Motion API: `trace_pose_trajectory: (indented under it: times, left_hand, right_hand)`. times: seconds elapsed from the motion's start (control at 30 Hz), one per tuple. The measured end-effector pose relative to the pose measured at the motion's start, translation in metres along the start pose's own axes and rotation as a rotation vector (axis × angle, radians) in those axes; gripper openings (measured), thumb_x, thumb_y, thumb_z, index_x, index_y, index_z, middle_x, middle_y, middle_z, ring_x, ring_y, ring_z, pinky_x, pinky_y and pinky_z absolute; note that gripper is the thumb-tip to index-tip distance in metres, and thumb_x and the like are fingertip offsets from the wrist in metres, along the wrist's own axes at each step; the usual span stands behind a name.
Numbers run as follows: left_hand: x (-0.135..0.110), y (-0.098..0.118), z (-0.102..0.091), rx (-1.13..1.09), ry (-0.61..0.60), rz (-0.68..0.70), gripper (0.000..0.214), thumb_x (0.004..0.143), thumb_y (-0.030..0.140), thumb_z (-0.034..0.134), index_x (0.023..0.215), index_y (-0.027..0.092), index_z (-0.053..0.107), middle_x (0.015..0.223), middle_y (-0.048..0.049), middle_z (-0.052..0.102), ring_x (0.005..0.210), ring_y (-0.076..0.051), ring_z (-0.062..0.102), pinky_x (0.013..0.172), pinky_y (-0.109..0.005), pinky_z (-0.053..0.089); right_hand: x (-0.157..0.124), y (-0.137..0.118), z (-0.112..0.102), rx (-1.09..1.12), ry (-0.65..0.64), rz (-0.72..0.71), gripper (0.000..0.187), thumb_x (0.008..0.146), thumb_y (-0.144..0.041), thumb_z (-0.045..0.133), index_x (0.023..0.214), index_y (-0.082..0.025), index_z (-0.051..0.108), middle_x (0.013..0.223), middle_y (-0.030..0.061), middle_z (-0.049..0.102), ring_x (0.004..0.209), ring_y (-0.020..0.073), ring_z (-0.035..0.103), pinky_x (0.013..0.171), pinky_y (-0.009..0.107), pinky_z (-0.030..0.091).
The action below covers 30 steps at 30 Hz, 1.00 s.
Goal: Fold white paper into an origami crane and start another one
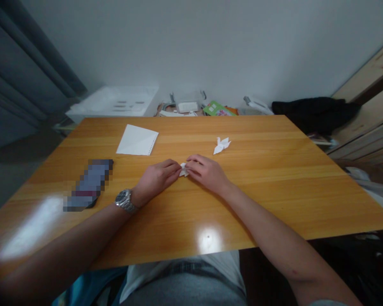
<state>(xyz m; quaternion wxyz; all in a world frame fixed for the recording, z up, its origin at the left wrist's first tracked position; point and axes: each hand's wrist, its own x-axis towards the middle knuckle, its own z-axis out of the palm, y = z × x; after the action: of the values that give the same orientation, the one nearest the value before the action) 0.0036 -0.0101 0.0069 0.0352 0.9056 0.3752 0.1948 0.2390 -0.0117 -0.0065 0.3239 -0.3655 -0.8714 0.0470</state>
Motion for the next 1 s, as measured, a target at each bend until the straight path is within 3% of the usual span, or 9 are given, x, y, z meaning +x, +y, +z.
trace_pose_trajectory:
  times: [0.23, 0.37, 0.5, 0.6, 0.7, 0.83, 1.0]
  left_hand:
    - [0.000, 0.000, -0.001, -0.116, 0.088, -0.048, 0.023, 0.104, 0.030, 0.050, 0.103, 0.017, 0.069, 0.099, -0.0070, 0.067, 0.085, -0.016, 0.066, 0.072, -0.025, 0.049]
    - [-0.001, 0.002, -0.001, -0.109, 0.095, -0.080, 0.022, 0.104, 0.029, 0.049, 0.106, 0.018, 0.068, 0.093, -0.0060, 0.068, 0.082, -0.016, 0.066, 0.070, -0.026, 0.047]
    - [-0.001, 0.005, -0.002, -0.126, 0.113, -0.121, 0.019, 0.104, 0.028, 0.048, 0.112, 0.019, 0.063, 0.095, -0.0053, 0.069, 0.083, -0.017, 0.066, 0.070, -0.026, 0.046]
    - [0.000, 0.007, -0.004, -0.127, 0.121, -0.158, 0.013, 0.103, 0.027, 0.048, 0.106, 0.020, 0.058, 0.091, -0.0036, 0.067, 0.077, -0.016, 0.064, 0.066, -0.026, 0.043]
    - [0.000, 0.010, -0.007, -0.118, 0.106, -0.162, 0.011, 0.103, 0.027, 0.047, 0.100, 0.020, 0.055, 0.087, -0.0025, 0.064, 0.073, -0.016, 0.061, 0.063, -0.026, 0.041]
    - [0.000, 0.015, -0.009, -0.132, 0.080, -0.153, 0.010, 0.103, 0.025, 0.046, 0.098, 0.020, 0.053, 0.089, -0.0030, 0.062, 0.073, -0.016, 0.059, 0.064, -0.027, 0.041]
    - [0.000, 0.017, -0.009, -0.101, 0.014, -0.152, 0.013, 0.103, 0.025, 0.044, 0.105, 0.021, 0.056, 0.092, -0.0041, 0.060, 0.075, -0.017, 0.059, 0.062, -0.027, 0.043]
  right_hand:
    - [0.000, -0.005, -0.003, -0.052, -0.027, -0.103, 0.018, 0.099, -0.028, 0.058, 0.113, -0.023, 0.069, 0.140, 0.0144, 0.057, 0.117, 0.0265, 0.061, 0.098, 0.046, 0.055]
    - [0.002, -0.007, -0.004, -0.103, -0.036, -0.163, 0.015, 0.098, -0.023, 0.059, 0.106, -0.022, 0.071, 0.147, 0.0143, 0.050, 0.128, 0.0304, 0.053, 0.104, 0.052, 0.050]
    - [0.001, -0.009, -0.006, -0.200, 0.015, -0.155, 0.016, 0.096, -0.018, 0.062, 0.101, -0.027, 0.075, 0.134, 0.0104, 0.058, 0.125, 0.0306, 0.049, 0.107, 0.054, 0.045]
    - [0.000, -0.012, -0.009, -0.325, -0.008, -0.130, 0.020, 0.099, -0.021, 0.058, 0.105, -0.029, 0.075, 0.110, 0.0107, 0.063, 0.111, 0.0288, 0.053, 0.097, 0.048, 0.048]
    - [0.001, -0.017, -0.011, -0.439, -0.125, -0.139, 0.023, 0.102, -0.021, 0.051, 0.109, -0.024, 0.073, 0.092, 0.0101, 0.063, 0.091, 0.0250, 0.057, 0.080, 0.040, 0.049]
    - [0.002, -0.022, -0.008, -0.448, -0.238, -0.108, 0.018, 0.099, -0.020, 0.057, 0.113, -0.020, 0.069, 0.093, 0.0093, 0.069, 0.080, 0.0212, 0.061, 0.068, 0.033, 0.044]
    - [0.000, -0.018, 0.000, -0.348, -0.261, -0.077, 0.012, 0.098, -0.021, 0.060, 0.106, -0.019, 0.068, 0.097, 0.0095, 0.071, 0.081, 0.0207, 0.064, 0.066, 0.030, 0.044]
